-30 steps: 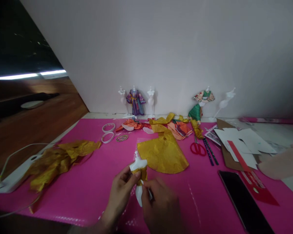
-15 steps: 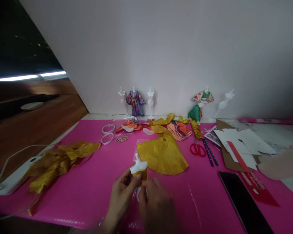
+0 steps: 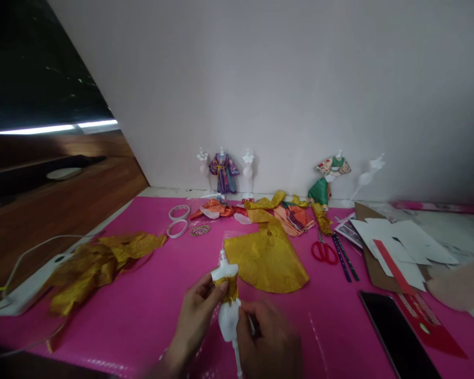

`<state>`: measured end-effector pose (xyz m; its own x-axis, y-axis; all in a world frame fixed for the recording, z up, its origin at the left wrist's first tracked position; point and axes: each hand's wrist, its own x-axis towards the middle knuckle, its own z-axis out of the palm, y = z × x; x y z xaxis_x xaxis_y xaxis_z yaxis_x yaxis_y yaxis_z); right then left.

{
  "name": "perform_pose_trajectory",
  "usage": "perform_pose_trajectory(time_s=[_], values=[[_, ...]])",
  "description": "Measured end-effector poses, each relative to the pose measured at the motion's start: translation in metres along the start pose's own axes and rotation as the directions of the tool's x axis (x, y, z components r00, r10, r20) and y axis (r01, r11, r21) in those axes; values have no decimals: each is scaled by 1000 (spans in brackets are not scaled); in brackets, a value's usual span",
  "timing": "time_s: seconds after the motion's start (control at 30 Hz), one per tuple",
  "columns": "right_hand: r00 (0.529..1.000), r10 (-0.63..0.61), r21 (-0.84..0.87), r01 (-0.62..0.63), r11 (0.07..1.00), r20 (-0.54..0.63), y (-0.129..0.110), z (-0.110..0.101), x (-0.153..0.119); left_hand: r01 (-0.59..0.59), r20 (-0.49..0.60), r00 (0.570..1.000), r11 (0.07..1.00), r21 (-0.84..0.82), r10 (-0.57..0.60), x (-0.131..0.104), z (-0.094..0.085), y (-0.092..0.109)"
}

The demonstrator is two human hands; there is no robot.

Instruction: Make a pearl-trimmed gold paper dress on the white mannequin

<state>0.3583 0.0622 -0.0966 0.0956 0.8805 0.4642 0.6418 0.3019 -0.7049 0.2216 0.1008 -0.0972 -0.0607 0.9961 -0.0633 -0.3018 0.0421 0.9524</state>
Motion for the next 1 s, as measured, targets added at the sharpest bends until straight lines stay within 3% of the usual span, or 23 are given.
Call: perform_pose_trajectory(time_s=[0.4, 0.57, 0.73, 1.0], values=[[997, -65, 15, 64, 998, 41, 4, 13, 4, 4, 25, 1000, 1000, -29, -3, -5, 7, 11], [986, -166, 4, 166, 986, 12, 1, 16, 5, 1, 41, 999, 1000, -23, 0, -8, 9, 12], [987, -161, -30, 162, 986, 13, -2, 21, 8, -4, 22, 1000, 1000, -3, 4, -9, 9, 10], [978, -191, 15, 191, 982, 85, 0, -7, 11, -19, 16, 1000, 999, -31, 20, -1, -4, 13]])
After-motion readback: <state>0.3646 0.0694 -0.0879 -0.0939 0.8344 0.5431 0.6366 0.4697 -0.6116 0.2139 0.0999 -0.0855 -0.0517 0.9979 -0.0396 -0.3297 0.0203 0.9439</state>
